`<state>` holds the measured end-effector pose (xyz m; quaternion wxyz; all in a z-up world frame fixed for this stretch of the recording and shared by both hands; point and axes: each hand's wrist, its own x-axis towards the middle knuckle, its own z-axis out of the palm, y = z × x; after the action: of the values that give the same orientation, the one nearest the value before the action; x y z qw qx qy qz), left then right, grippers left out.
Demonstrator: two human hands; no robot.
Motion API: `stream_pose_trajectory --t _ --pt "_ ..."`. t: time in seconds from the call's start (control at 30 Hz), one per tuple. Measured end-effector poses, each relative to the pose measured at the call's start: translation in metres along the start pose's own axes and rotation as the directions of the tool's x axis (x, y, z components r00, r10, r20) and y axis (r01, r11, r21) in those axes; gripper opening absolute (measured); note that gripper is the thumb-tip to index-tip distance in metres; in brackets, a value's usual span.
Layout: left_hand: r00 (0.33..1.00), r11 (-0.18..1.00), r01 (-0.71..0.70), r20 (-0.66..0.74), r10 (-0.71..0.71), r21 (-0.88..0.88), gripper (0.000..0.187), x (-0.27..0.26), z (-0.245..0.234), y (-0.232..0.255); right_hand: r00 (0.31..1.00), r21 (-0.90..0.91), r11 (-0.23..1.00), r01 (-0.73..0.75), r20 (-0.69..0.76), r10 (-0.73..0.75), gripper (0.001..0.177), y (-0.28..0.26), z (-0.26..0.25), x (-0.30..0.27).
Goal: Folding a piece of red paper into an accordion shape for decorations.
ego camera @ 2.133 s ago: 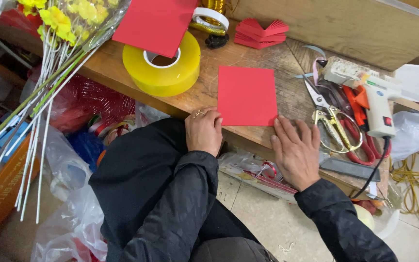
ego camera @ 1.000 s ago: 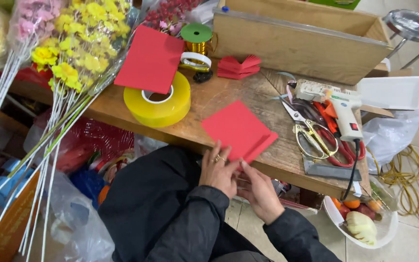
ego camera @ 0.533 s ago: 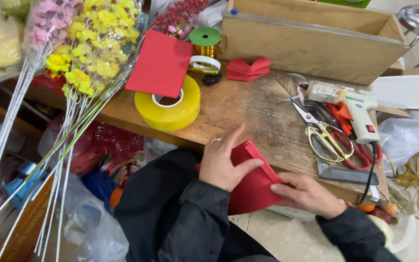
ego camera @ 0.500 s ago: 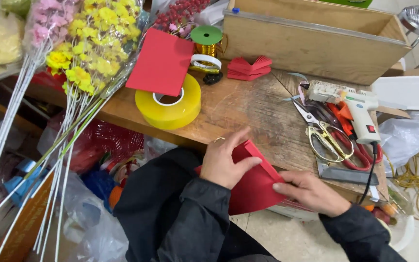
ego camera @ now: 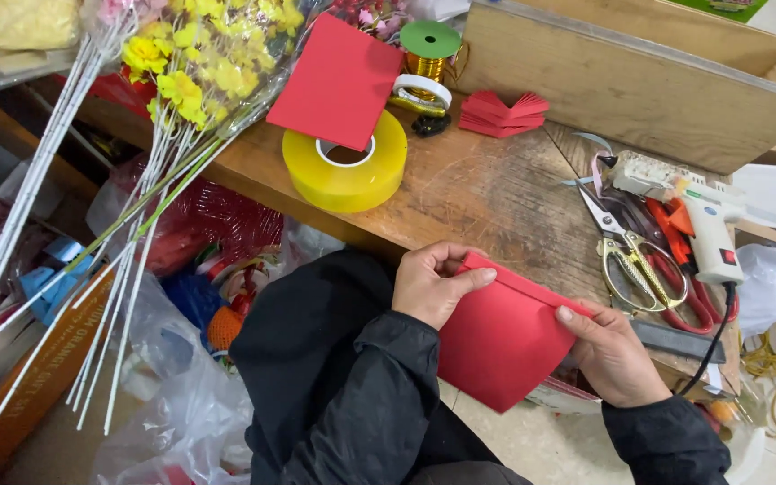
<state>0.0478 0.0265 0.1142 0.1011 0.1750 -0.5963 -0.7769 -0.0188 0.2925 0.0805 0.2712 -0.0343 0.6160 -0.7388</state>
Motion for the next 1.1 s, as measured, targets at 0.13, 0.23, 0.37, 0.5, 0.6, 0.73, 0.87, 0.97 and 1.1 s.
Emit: stream_pose_trajectory --t 0.13,0.23,0.37,0.5,0.6,0.73,0.87,0.97,1.1 --pt "1.0 1.0 0.003 -0.008 -0.003 -0.004 0.028 0.0 -0.001 -0.005 0.999 0.089 0.996 -0.026 -0.038 0.03 0.019 -0.001 0.003 -0.002" --pt "0.999 0.999 -0.03 0.021 0.03 0.024 0.028 0.003 -0.004 -0.013 0.993 0.124 0.992 -0.014 -0.116 0.028 0.016 0.002 0.004 -0.002" --pt "0.995 0.994 -0.083 0.064 0.078 0.071 0.036 0.013 -0.009 -0.031 0.982 0.137 0.99 0.022 -0.19 0.005 0.016 0.005 0.002 -0.002" --pt "0.992 0.993 -0.111 0.063 0.108 0.04 0.036 0.011 -0.013 -0.032 0.969 0.136 0.989 0.057 -0.245 -0.022 0.019 -0.01 0.015 -0.008" --pt "0.985 0.982 -0.134 0.131 0.116 0.133 0.031 0.004 -0.014 -0.024 0.96 0.07 0.995 0.07 -0.275 -0.048 0.013 -0.028 0.028 -0.015" --pt "0.954 0.901 -0.269 0.224 0.2 0.341 0.036 0.004 -0.013 0.025 0.941 -0.061 0.987 0.146 -0.3 -0.157 0.016 -0.062 0.043 -0.017" --pt "0.607 0.364 -0.746 0.343 0.717 0.557 0.013 0.015 -0.003 0.087 0.637 -0.614 0.484 0.623 0.039 -0.77 0.018 -0.121 0.054 -0.021" --pt "0.311 -0.029 -0.746 0.386 0.868 0.666 0.012 0.036 -0.005 0.089 0.373 -0.739 0.087 0.668 0.231 -0.898 0.021 -0.129 0.059 -0.003" --pt "0.37 -0.141 -0.592 0.423 0.827 0.794 0.013 0.085 -0.024 -0.019 0.475 -0.777 0.049 0.627 0.332 -0.815 0.029 -0.065 0.038 0.056"
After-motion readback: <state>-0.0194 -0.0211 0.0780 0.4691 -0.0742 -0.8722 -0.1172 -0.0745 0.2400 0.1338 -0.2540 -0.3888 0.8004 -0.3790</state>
